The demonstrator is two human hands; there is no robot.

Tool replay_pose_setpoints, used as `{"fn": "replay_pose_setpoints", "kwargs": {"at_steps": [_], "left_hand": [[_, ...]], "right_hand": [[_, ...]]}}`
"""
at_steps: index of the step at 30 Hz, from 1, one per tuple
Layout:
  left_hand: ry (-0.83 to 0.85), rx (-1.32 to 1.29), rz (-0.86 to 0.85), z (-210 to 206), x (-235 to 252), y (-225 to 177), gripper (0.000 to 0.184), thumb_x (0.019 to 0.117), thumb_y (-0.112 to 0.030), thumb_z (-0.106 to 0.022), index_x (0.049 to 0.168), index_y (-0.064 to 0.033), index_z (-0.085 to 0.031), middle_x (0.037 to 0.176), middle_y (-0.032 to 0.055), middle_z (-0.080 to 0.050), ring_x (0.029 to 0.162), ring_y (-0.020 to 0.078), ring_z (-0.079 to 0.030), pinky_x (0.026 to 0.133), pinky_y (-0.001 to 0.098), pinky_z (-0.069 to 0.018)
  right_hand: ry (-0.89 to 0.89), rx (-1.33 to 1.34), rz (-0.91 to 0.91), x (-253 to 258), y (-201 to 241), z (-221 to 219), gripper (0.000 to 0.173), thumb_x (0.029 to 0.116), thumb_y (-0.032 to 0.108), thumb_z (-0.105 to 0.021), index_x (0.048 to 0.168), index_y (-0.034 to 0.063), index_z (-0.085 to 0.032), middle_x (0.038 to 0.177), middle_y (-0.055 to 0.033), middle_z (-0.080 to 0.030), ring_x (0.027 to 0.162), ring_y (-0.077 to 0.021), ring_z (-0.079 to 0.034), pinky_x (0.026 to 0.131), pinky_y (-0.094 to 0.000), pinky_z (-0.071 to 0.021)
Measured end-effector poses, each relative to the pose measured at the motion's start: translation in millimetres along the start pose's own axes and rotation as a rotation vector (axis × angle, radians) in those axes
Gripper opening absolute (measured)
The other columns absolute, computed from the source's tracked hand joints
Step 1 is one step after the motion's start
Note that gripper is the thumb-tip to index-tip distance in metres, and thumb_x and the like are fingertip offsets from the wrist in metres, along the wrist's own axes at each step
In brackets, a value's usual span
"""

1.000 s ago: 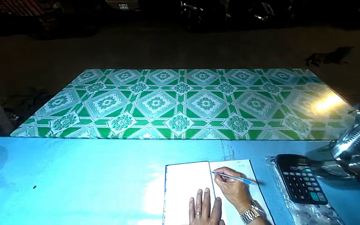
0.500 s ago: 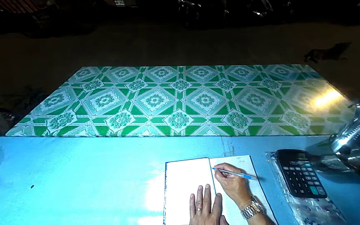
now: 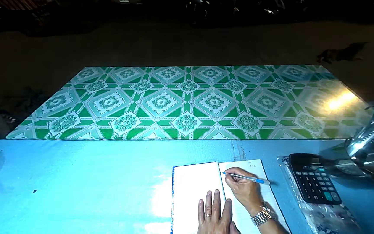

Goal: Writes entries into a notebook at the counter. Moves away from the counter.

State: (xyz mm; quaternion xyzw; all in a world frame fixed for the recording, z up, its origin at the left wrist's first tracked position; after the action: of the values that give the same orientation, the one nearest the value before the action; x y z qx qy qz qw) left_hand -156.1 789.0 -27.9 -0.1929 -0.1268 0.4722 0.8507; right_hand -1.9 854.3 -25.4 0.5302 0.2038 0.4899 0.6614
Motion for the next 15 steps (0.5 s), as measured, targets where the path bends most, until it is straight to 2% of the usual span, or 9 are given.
{"fn": "replay_pose_setpoints", "kwargs": {"at_steps": [5, 9, 15], "left_hand": [[-0.008, 0.002, 0.006, 0.9, -0.1, -0.4, 0.048, 0.1004, -0.034, -0.039, 0.140, -0.0230, -0.065, 0.155, 0.0185, -0.049, 0.146, 0.0435, -0.041, 0.118, 0.0653, -0.0253], [-0.020, 0.019, 0.000, 1.5, 0.4, 0.1, 0.048, 0.1001, -0.034, -0.039, 0.140, -0.0238, -0.065, 0.154, 0.0184, -0.050, 0.145, 0.0432, -0.042, 0.118, 0.0651, -0.0253], [-0.012, 0.016, 0.004, 1.0, 0.3, 0.2, 0.048, 0.1002, -0.034, -0.039, 0.139, -0.0235, -0.065, 0.154, 0.0182, -0.050, 0.146, 0.0429, -0.041, 0.118, 0.0648, -0.0253]], "right_hand": [[0.004, -0.041, 0.009, -0.4, 0.7, 0.1, 0.011, 0.0818, 0.012, -0.066, 0.084, 0.0090, -0.077, 0.066, 0.0076, -0.065, 0.053, 0.0065, -0.051, 0.050, -0.0119, -0.0426], [-0.007, 0.009, -0.001, 1.5, 3.7, 0.8, 0.011, 0.0815, 0.008, -0.066, 0.084, 0.0051, -0.076, 0.066, 0.0057, -0.065, 0.053, 0.0067, -0.051, 0.050, -0.0109, -0.0426], [-0.014, -0.003, 0.004, 0.7, 4.9, 0.8, 0.011, 0.0809, 0.009, -0.066, 0.082, 0.0056, -0.076, 0.065, 0.0064, -0.064, 0.053, 0.0072, -0.049, 0.049, -0.0106, -0.0405]]}}
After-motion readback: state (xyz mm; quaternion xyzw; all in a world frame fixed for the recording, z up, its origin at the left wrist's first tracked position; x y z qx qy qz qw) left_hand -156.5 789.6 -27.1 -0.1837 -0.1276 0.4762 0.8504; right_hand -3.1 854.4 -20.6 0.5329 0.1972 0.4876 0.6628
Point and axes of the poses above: each hand's wrist, its own x-axis towards the middle knuckle, its own z-axis out of the back of the hand, y = z × x, the point moved 9 cm from there along x, towards the middle knuckle
